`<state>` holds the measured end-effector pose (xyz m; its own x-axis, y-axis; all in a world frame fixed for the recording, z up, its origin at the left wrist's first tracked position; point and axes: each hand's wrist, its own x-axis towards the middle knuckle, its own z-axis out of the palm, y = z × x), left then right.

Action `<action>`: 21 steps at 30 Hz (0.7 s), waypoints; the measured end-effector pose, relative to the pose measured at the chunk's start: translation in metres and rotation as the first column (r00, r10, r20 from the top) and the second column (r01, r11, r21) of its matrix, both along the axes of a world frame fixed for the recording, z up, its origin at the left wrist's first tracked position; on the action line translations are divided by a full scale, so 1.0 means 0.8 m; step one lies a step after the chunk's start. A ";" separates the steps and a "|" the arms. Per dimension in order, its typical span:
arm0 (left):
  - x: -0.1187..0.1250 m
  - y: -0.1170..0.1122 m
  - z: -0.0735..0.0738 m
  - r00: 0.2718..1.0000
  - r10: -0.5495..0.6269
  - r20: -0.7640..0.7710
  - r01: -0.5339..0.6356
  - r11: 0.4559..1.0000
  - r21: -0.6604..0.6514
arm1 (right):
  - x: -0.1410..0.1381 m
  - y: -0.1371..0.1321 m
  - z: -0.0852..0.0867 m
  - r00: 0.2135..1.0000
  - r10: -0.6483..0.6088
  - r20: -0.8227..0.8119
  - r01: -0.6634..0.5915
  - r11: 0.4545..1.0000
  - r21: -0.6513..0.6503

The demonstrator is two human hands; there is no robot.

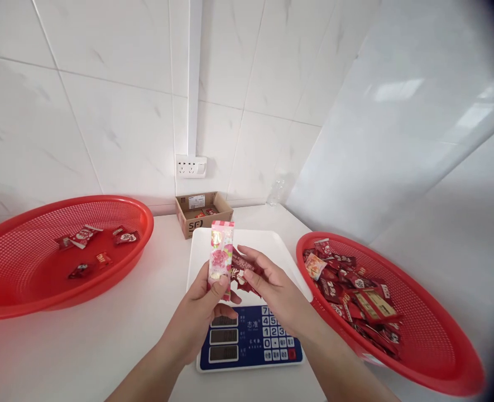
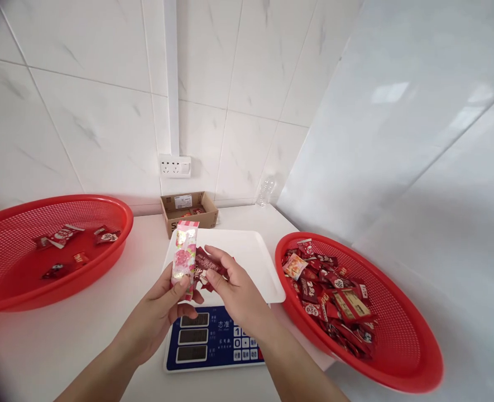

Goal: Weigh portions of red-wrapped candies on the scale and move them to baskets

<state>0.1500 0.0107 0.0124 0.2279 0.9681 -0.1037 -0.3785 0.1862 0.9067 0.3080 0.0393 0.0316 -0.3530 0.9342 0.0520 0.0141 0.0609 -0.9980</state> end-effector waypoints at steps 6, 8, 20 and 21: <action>-0.002 0.001 0.001 1.000 0.006 0.012 -0.006 1.000 -0.007 | 0.002 0.006 0.000 0.999 -0.032 0.036 0.029 0.998 0.063; -0.002 0.001 0.002 1.000 -0.004 0.009 0.004 1.000 -0.014 | 0.003 0.007 -0.001 0.997 -0.056 0.060 0.051 0.996 0.075; -0.008 0.007 0.002 0.994 0.093 -0.050 -0.093 0.996 0.003 | 0.030 0.021 -0.009 0.951 -0.264 0.162 0.256 0.964 0.068; -0.011 0.009 0.003 0.990 0.132 -0.047 -0.132 0.991 0.005 | 0.036 0.023 -0.009 0.940 -0.287 0.185 0.276 0.958 0.081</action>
